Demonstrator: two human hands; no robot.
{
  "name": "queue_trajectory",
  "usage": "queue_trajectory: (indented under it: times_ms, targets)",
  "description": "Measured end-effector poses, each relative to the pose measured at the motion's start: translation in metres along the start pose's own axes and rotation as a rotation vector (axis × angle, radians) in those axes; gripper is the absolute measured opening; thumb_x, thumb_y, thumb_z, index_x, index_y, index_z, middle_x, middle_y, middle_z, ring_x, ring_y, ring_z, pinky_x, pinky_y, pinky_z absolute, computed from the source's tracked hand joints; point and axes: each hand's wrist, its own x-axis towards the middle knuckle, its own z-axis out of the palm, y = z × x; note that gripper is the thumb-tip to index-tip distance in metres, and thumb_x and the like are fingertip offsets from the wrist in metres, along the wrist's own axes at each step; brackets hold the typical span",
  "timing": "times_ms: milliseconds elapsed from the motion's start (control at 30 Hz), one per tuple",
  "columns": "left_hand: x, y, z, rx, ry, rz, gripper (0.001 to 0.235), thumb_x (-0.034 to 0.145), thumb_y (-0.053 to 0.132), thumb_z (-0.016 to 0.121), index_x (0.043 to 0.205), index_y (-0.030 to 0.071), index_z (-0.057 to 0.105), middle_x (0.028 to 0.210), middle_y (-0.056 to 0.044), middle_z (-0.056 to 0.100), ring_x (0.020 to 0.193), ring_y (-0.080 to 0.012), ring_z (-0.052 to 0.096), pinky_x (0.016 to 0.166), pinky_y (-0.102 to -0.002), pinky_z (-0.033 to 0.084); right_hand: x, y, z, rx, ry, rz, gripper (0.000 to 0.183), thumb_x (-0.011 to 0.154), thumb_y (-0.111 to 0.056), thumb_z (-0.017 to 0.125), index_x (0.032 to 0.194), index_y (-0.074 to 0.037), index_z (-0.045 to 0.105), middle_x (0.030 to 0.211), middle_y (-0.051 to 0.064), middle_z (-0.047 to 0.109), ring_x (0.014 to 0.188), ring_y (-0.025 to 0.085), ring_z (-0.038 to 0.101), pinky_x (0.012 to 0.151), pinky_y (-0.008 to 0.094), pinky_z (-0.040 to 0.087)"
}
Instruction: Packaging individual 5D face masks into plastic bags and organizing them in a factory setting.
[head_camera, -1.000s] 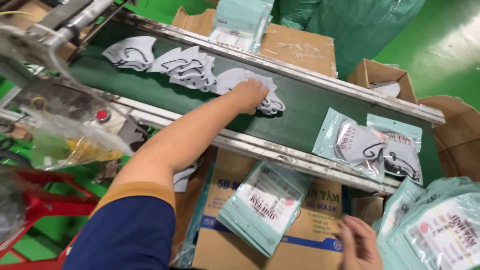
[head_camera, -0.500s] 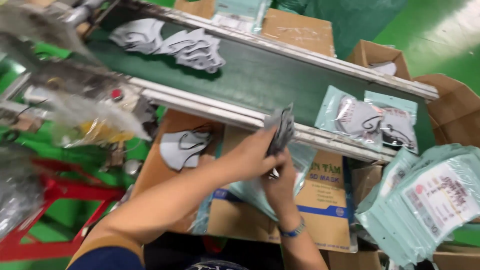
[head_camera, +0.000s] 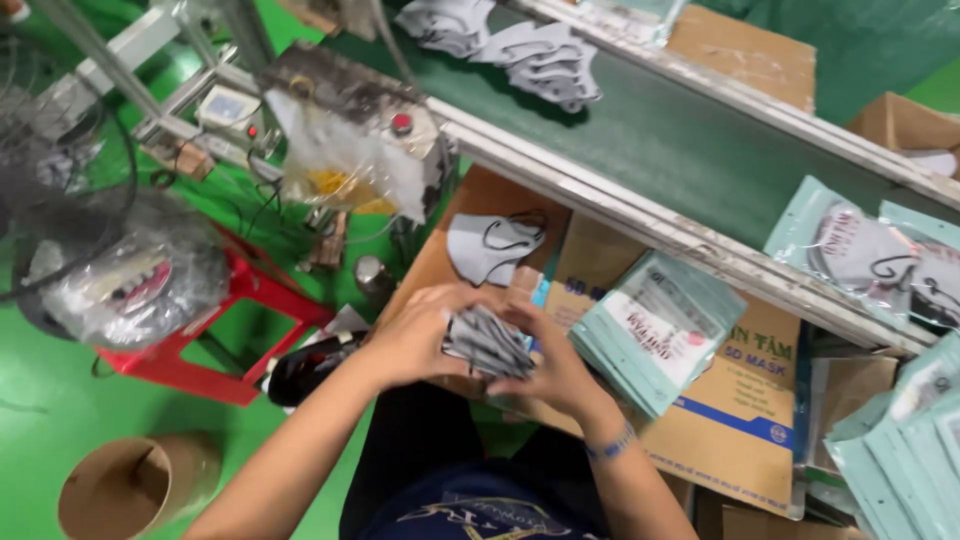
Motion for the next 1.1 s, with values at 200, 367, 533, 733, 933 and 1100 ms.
queue_trajectory:
  times_ms: [200,367,533,733,933,1100]
  targets:
    - [-0.02,-0.068,0.043,-0.082,0.079,0.116,0.073,0.063,0.027,0.096,0.126,0.008,0.066,0.141,-0.018,0.059,0.144,-0.0459,0.035,0.114,-0.058,0.021,-0.036,0.1,0.048,-0.111,0.114,0.439,0.058,0.064,-0.005,0.087,0.12,-0.003,0.07,0.11,0.01,0.077,0.101,0.021,0.073,0.091,0.033,0.057]
    - [-0.029,-0.1,0.063,-0.078,0.14,0.126,0.064,0.074,0.02,0.084,0.134,0.013,0.062,0.144,-0.01,0.061,0.151,-0.0356,0.047,0.128,-0.055,0.031,-0.02,0.041,0.027,-0.168,-0.011,0.326,0.065,0.069,-0.012,0.09,0.127,-0.005,0.063,0.115,0.01,0.074,0.107,0.021,0.072,0.093,0.034,0.055]
    - [-0.023,-0.07,0.048,-0.083,0.094,0.131,0.07,0.07,0.021,0.089,0.133,0.014,0.06,0.137,-0.004,0.067,0.151,-0.0362,0.045,0.127,-0.058,0.027,-0.023,0.028,0.029,-0.122,-0.086,0.258,0.077,0.071,-0.011,0.088,0.141,-0.007,0.056,0.132,0.014,0.068,0.123,0.027,0.065,0.103,0.038,0.049]
    - [-0.027,-0.073,0.068,-0.073,0.098,0.087,0.07,0.066,0.025,0.091,0.124,0.01,0.053,0.14,-0.012,0.058,0.148,-0.0443,0.032,0.119,-0.064,0.017,-0.034,0.063,0.041,-0.42,0.054,0.17,0.088,0.056,-0.017,0.094,0.138,-0.016,0.061,0.114,0.014,0.061,0.109,0.033,0.061,0.092,0.039,0.051]
    - [-0.024,-0.078,0.085,0.084,0.235,0.189,0.063,0.076,0.028,0.085,0.129,0.009,0.056,0.142,-0.014,0.058,0.149,-0.0415,0.044,0.125,-0.061,0.028,-0.045,0.09,0.04,-0.528,-0.063,0.011,0.086,0.049,-0.018,0.091,0.13,-0.008,0.063,0.11,0.019,0.062,0.101,0.039,0.058,0.086,0.045,0.048]
    - [-0.01,0.008,0.021,-0.345,0.085,-0.049,0.094,0.057,0.057,0.09,0.131,0.007,0.059,0.129,-0.009,0.068,0.125,-0.0281,0.066,0.106,-0.044,0.051,-0.054,0.107,0.009,-0.513,-0.112,-0.222,0.037,0.084,-0.012,0.079,0.119,-0.02,0.071,0.116,0.003,0.075,0.117,0.021,0.066,0.108,0.039,0.051]
